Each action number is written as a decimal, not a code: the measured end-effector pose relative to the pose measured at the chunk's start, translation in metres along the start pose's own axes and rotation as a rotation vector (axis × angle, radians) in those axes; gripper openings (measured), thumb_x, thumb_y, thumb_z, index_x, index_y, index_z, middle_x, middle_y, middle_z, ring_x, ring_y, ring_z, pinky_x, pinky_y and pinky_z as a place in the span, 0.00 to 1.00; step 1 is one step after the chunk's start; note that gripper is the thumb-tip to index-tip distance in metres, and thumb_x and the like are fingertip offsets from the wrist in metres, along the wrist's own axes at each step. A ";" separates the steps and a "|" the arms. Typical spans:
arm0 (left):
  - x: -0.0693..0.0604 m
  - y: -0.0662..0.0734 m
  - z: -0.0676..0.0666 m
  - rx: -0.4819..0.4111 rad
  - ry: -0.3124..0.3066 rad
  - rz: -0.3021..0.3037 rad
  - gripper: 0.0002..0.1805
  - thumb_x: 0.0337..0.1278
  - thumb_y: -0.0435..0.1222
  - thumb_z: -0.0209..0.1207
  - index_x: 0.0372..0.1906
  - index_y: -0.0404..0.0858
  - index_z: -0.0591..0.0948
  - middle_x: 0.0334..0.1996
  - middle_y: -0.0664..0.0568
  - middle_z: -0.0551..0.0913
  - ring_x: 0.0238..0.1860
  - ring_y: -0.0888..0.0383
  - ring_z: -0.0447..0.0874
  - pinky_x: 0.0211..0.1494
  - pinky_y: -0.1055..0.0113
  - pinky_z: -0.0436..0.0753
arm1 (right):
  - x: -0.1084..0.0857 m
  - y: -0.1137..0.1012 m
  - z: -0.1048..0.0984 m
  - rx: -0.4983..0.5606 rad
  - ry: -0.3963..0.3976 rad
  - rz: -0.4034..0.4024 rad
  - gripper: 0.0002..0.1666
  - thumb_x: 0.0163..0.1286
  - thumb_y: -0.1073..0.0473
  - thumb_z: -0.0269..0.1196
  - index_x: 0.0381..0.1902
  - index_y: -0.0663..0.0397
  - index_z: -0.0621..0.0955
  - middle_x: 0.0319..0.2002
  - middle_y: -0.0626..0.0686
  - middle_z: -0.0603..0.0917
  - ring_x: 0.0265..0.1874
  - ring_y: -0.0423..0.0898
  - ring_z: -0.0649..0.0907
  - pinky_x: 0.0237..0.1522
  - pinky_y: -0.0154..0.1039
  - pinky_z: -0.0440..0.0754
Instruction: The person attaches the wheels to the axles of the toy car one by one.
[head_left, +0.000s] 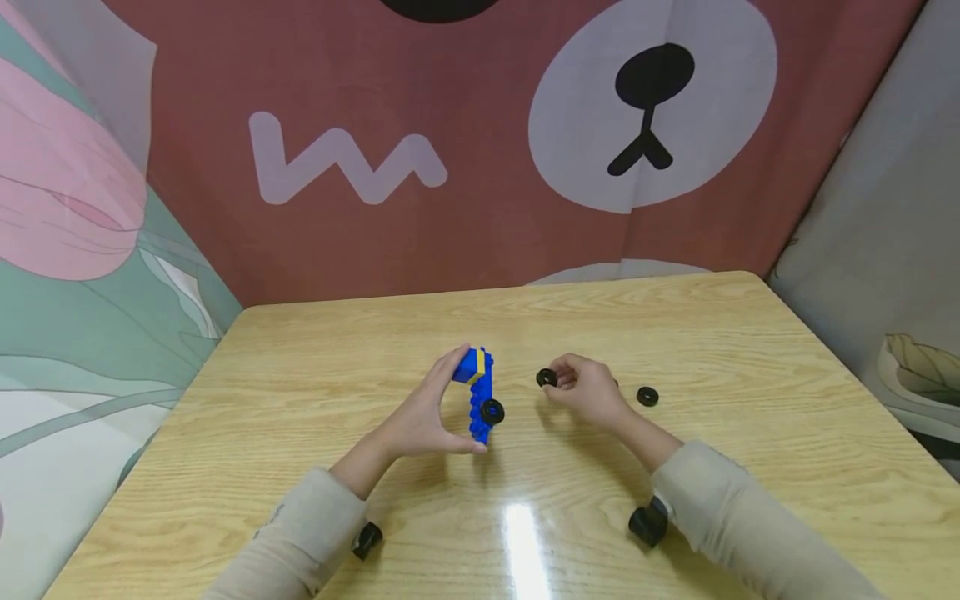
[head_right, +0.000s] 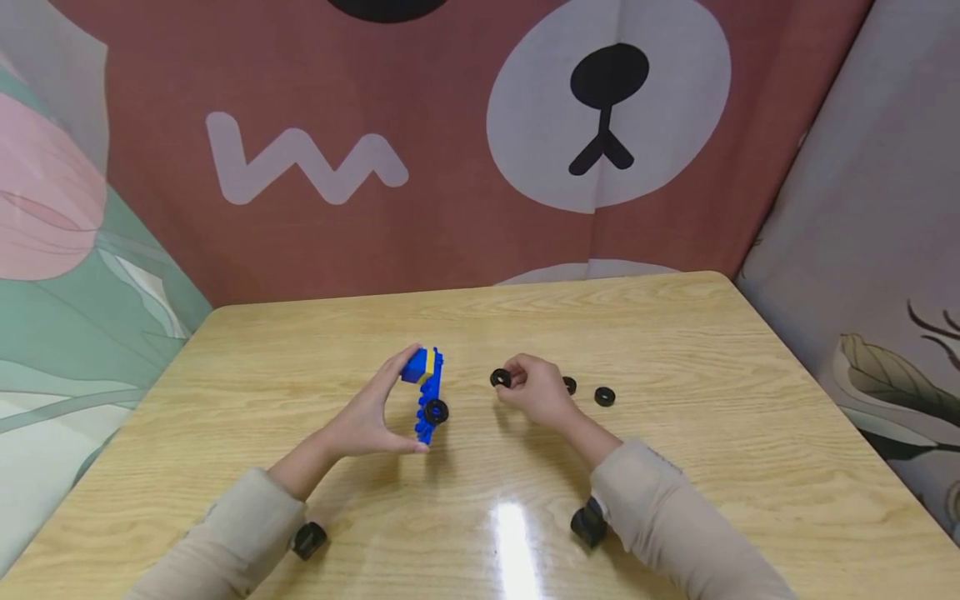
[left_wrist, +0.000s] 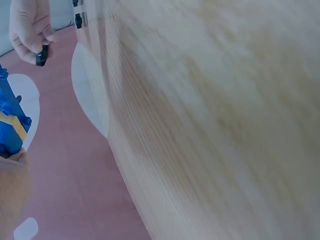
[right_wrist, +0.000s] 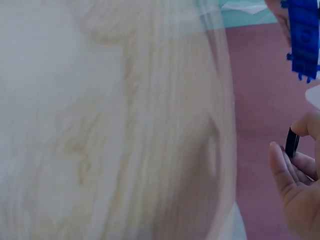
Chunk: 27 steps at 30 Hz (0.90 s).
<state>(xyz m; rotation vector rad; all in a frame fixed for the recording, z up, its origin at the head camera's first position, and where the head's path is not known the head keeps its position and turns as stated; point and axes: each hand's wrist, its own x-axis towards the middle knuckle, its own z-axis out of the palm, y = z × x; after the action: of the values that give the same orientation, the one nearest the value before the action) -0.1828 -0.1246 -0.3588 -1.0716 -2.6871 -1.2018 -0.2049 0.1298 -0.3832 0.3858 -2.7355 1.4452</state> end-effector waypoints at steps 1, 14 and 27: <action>0.000 0.000 0.000 0.000 -0.001 -0.002 0.62 0.23 0.51 0.70 0.66 0.53 0.41 0.65 0.54 0.47 0.62 0.59 0.48 0.59 0.52 0.56 | -0.001 -0.002 0.000 0.004 0.004 -0.008 0.16 0.51 0.64 0.63 0.38 0.64 0.75 0.31 0.53 0.78 0.31 0.45 0.77 0.34 0.34 0.76; 0.001 0.000 0.003 -0.005 -0.005 0.011 0.63 0.22 0.48 0.72 0.66 0.53 0.42 0.65 0.53 0.47 0.62 0.58 0.49 0.59 0.51 0.56 | -0.008 -0.024 0.000 0.131 0.001 -0.078 0.15 0.52 0.64 0.63 0.39 0.62 0.76 0.31 0.52 0.78 0.30 0.44 0.78 0.31 0.31 0.77; 0.001 0.002 0.005 -0.043 -0.027 0.033 0.62 0.23 0.45 0.72 0.66 0.53 0.42 0.64 0.56 0.47 0.62 0.58 0.49 0.59 0.51 0.56 | -0.008 -0.041 0.006 0.250 -0.025 -0.086 0.15 0.55 0.61 0.62 0.40 0.62 0.76 0.30 0.53 0.78 0.29 0.45 0.77 0.30 0.34 0.77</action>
<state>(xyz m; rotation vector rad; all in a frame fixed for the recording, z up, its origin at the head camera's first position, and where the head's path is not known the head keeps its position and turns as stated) -0.1812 -0.1198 -0.3607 -1.1406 -2.6639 -1.2544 -0.1868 0.1050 -0.3543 0.5247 -2.5249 1.7744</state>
